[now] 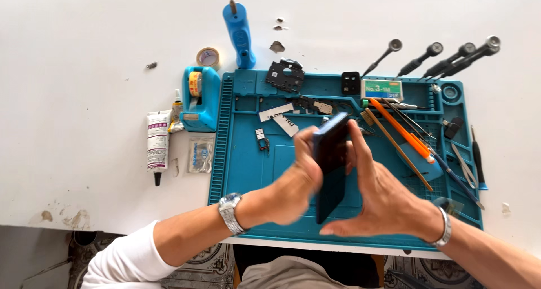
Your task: The person reassembles a smartphone at a repair bench, pressing the back cover and frame into place by hand and fitting small components. They power the phone on, tap the lock screen to test it, then use a brush to sweep dust from the phone's surface and set it down.
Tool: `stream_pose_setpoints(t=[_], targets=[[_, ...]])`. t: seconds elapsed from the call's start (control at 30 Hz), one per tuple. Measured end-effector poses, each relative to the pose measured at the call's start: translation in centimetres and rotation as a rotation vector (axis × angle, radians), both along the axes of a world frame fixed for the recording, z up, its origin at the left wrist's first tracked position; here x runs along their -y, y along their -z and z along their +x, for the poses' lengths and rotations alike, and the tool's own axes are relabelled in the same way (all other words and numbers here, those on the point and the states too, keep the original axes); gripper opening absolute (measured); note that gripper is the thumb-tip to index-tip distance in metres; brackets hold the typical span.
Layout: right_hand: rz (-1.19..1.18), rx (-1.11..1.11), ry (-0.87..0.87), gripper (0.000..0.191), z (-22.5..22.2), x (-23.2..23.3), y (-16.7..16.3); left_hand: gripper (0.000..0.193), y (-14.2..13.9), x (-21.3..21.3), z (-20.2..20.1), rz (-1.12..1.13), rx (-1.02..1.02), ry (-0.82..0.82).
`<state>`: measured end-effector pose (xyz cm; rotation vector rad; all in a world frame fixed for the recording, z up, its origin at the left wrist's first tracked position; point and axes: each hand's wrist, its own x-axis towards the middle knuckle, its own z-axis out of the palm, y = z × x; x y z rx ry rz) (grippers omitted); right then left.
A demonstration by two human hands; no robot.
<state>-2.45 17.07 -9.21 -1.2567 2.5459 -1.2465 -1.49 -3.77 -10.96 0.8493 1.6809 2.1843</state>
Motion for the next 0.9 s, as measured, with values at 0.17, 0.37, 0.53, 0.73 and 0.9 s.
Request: stream_pose_setpoints(t=[0.17,0.37,0.53,0.73,0.9], targets=[[-0.107,0.058,0.030,0.139,1.3,1.3,0.1,0.052,-1.4,0.8,0.2,-0.295,-0.596,-0.157],[-0.210,0.151,-0.012,0.124,0.5,0.4,0.2,0.066,-2.6,2.7,-2.5,-0.137,-0.593,-0.349],[-0.450,0.680,-0.092,0.113,-0.1,-1.6,-0.9,0.052,-3.3,4.7,-4.9,-0.135,-0.485,-0.682],[-0.514,0.778,-0.042,0.108,-0.4,-1.9,-0.5,0.043,-6.3,6.9,-5.9,-0.925,-0.595,-0.658],[-0.447,0.654,0.018,0.109,-0.6,-2.3,-0.6,0.070,-9.2,8.3,-5.2,-1.453,-0.308,-0.459]])
